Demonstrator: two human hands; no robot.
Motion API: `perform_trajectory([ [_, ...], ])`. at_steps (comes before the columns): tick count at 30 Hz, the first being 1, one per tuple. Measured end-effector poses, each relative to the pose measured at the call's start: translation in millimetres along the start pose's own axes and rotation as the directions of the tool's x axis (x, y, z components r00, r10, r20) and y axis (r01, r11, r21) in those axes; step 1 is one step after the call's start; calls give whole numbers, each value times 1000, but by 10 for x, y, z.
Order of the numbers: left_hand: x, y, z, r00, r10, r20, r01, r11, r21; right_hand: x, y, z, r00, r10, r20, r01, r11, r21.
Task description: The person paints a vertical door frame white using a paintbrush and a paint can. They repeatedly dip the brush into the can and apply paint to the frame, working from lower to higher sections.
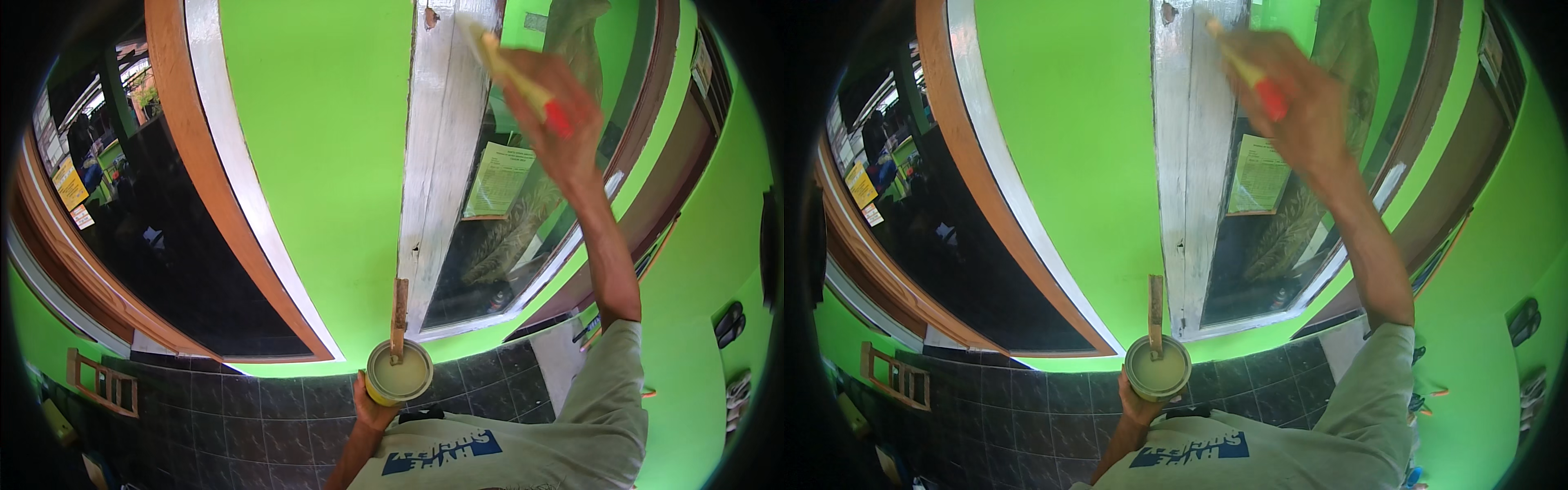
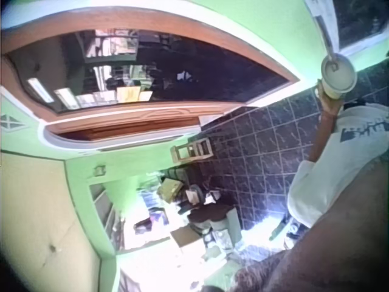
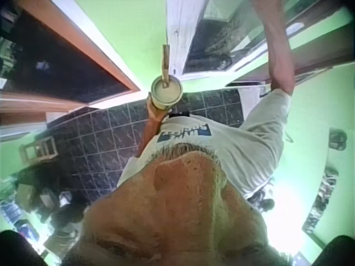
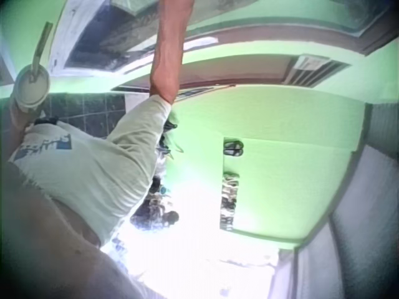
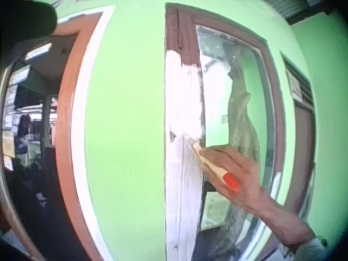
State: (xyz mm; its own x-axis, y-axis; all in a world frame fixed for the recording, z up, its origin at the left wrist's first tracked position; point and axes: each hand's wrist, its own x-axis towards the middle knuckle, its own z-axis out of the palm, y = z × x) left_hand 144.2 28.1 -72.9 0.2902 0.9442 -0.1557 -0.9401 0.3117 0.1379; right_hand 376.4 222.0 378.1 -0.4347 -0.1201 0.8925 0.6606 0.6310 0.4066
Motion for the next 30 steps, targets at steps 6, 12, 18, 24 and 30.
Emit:
perform_trajectory([
  [6,30,-22,-95,999,8,42,-6,999,-50,-942,-569,-12,950,-3,311,-11,999,41],
  [12,-15,-20,74,999,22,34,-22,1000,-15,-1254,-667,-126,799,137,585,-286,943,169],
  [18,-30,-13,-49,992,-5,123,2,1000,26,-626,-69,-126,977,96,192,-112,991,77],
  [24,-90,-97,-77,990,48,129,-47,999,-12,-824,-276,38,971,-49,234,71,994,-88],
  [30,-55,-140,56,993,48,111,-48,999,-7,-2207,-1022,35,857,57,511,-139,983,123],
])
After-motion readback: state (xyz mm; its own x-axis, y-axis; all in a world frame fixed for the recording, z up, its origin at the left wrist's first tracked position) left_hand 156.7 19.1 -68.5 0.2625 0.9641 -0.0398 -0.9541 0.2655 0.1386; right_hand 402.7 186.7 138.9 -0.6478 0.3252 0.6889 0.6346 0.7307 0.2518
